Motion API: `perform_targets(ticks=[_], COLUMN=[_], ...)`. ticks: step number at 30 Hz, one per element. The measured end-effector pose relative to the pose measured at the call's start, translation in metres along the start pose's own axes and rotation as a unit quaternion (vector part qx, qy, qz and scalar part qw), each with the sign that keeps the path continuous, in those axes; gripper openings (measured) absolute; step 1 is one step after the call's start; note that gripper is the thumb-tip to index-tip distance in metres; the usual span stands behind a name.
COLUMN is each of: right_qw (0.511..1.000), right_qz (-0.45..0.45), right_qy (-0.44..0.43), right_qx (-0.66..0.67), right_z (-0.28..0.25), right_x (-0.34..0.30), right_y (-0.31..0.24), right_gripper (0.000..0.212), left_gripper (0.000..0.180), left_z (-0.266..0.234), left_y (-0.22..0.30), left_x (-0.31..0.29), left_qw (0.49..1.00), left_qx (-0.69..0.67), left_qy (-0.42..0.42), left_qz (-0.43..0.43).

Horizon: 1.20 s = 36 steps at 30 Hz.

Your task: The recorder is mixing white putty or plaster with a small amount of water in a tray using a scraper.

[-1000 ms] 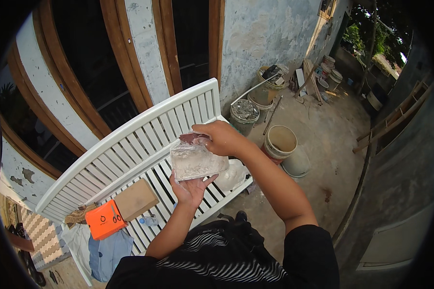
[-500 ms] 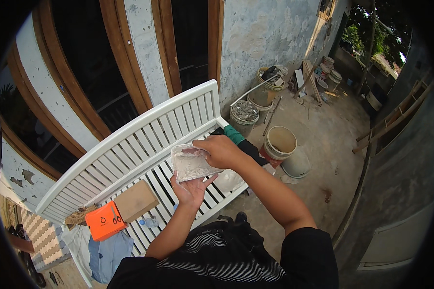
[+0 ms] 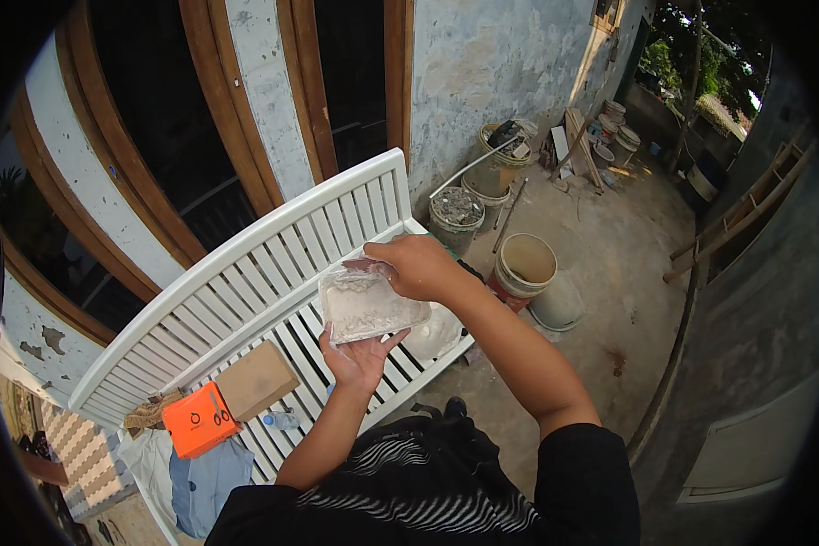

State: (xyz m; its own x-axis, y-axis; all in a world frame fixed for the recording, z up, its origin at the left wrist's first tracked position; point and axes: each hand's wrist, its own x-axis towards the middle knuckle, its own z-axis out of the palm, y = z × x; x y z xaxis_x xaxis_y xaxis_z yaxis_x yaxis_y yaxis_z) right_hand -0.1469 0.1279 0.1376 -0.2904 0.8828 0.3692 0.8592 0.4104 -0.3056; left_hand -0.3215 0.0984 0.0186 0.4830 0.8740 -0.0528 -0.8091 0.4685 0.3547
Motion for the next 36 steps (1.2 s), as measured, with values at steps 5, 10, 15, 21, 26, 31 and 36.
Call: perform_targets(ticks=[5,10,15,21,26,31,36], right_qw=[1.000,1.000,0.999,0.982,0.994,0.874,0.844], right_qz=[-0.017,-0.015,-0.038,0.109,0.022,0.222,0.290], right_qy=[0.013,-0.019,-0.024,-0.064,0.056,0.011,-0.039], right_qx=[-0.006,-0.010,0.018,0.140,0.091,0.432,0.449], right_z=[0.020,0.035,0.055,0.069,0.110,0.159,0.219], right_x=[-0.003,-0.015,-0.031,-0.027,-0.029,-0.051,-0.078], right_y=[-0.002,-0.020,-0.015,0.004,0.043,0.079,0.117], right_gripper=[0.036,0.027,0.035,0.029,0.039,0.034,0.030], left_gripper=[0.080,0.079,0.076,0.077,0.077,0.074,0.078], left_z=[-0.005,-0.008,-0.028,-0.049,-0.079,-0.105,-0.149], left_y=[0.002,0.007,0.000,-0.006,-0.013,-0.032,-0.063], left_x=[0.001,-0.003,-0.005,-0.004,-0.004,0.000,0.012], left_qw=[1.000,1.000,0.999,0.997,0.994,0.983,0.968], left_qx=[0.014,0.017,0.032,0.020,-0.034,-0.090,-0.092], left_qy=[-0.012,-0.009,0.022,0.073,0.098,0.159,0.235], left_qz=[0.012,0.022,0.009,0.008,0.026,0.021,-0.003])
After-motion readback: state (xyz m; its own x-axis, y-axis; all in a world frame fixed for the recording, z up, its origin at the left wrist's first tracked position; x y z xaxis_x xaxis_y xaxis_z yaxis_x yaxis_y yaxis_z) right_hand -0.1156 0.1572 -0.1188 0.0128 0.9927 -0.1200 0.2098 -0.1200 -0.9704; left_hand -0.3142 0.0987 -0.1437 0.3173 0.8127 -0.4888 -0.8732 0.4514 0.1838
